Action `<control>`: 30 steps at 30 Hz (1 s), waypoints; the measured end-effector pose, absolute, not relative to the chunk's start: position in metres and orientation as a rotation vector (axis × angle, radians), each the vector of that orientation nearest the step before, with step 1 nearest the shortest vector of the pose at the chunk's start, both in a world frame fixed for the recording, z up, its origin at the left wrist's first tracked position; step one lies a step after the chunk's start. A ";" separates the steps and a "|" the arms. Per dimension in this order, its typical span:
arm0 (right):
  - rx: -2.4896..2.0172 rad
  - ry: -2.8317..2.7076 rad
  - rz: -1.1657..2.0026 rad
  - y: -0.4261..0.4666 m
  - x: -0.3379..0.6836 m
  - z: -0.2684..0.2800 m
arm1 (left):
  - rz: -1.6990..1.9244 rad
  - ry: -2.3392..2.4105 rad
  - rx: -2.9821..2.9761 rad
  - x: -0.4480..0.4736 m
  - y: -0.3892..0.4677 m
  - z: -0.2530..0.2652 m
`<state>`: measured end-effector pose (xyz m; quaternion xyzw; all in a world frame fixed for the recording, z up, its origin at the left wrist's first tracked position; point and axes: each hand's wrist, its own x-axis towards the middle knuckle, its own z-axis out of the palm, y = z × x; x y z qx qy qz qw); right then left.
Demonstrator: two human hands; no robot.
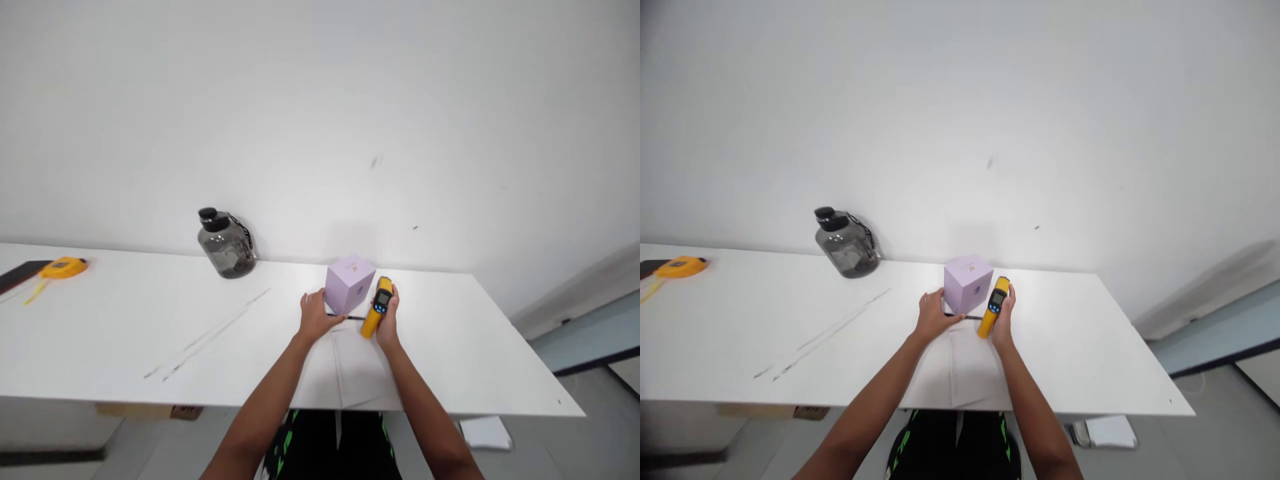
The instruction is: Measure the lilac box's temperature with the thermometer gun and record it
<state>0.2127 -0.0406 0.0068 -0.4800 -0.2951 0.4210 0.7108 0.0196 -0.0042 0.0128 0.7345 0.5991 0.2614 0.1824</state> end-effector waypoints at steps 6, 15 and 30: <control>-0.905 -0.588 0.918 -0.035 0.210 0.004 | 0.856 1.647 2.074 0.016 -0.003 0.011; -0.752 -0.582 1.039 -0.036 0.205 0.006 | 0.843 1.675 2.127 0.019 -0.003 0.014; -0.691 -0.663 1.154 -0.033 0.216 0.000 | 0.874 1.705 2.140 0.022 -0.002 0.014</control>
